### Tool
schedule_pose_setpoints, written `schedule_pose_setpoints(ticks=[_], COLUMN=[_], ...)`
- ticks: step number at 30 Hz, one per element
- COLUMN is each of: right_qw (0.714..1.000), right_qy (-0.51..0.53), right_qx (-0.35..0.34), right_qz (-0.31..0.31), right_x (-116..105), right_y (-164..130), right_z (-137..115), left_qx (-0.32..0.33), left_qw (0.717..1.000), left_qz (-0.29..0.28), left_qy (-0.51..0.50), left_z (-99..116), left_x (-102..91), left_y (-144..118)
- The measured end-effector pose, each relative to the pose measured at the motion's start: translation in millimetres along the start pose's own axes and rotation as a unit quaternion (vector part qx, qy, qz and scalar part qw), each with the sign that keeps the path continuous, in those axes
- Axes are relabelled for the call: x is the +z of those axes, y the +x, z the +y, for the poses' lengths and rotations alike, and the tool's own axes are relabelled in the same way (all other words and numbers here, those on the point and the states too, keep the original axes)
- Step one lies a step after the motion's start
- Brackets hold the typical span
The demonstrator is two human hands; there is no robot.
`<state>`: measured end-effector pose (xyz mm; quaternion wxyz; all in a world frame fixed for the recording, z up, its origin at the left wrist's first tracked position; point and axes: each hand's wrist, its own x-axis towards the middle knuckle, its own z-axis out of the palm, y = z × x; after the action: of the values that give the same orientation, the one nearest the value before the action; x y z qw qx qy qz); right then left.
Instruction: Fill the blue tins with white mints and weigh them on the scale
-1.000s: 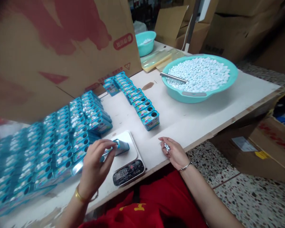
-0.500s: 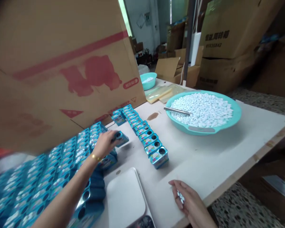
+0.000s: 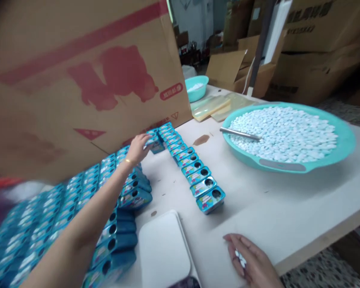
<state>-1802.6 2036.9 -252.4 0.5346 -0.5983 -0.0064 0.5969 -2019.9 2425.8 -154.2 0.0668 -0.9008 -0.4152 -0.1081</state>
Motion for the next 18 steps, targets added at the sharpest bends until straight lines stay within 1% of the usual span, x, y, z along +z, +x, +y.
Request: schedule_pose_setpoints(ticks=[3,5,6,8,9,11,14,18], right_qw=[1.0,1.0,1.0,0.999,0.998,0.996,0.993,0.99], right_qy=[0.008,0.008,0.006,-0.005,-0.01,-0.016,-0.024,-0.033], right_qx=[0.012,0.003,-0.008,-0.033,-0.046,-0.067,-0.088,-0.106], right_qz=[0.02,0.017,0.009,-0.018,-0.032,-0.058,-0.077,-0.092], right_x=[3.4,3.0,2.0,-1.2,-2.9,-5.9,-7.9,-7.0], right_y=[-5.7,-5.9,-5.1,-2.6,-1.3,0.9,2.2,1.5], right_z=[-5.1,-3.5,-1.3,4.1,6.8,11.1,14.4,16.3], left_qx=[0.039,0.039,0.031,0.012,-0.001,-0.026,-0.054,-0.046], left_qw=[0.999,0.997,0.996,0.991,0.989,0.987,0.985,0.987], left_qz=[-0.021,-0.061,-0.084,-0.119,-0.124,-0.115,-0.092,-0.071], left_qy=[-0.021,-0.008,0.011,0.056,0.079,0.113,0.133,0.136], left_z=[14.4,26.1,31.8,41.1,44.5,48.8,51.4,54.3], left_x=[-36.4,-54.8,-59.9,-61.1,-58.3,-49.8,-40.2,-36.7], left_y=[-70.4,-121.8,-144.8,-179.4,-190.1,-199.1,-195.5,-193.6])
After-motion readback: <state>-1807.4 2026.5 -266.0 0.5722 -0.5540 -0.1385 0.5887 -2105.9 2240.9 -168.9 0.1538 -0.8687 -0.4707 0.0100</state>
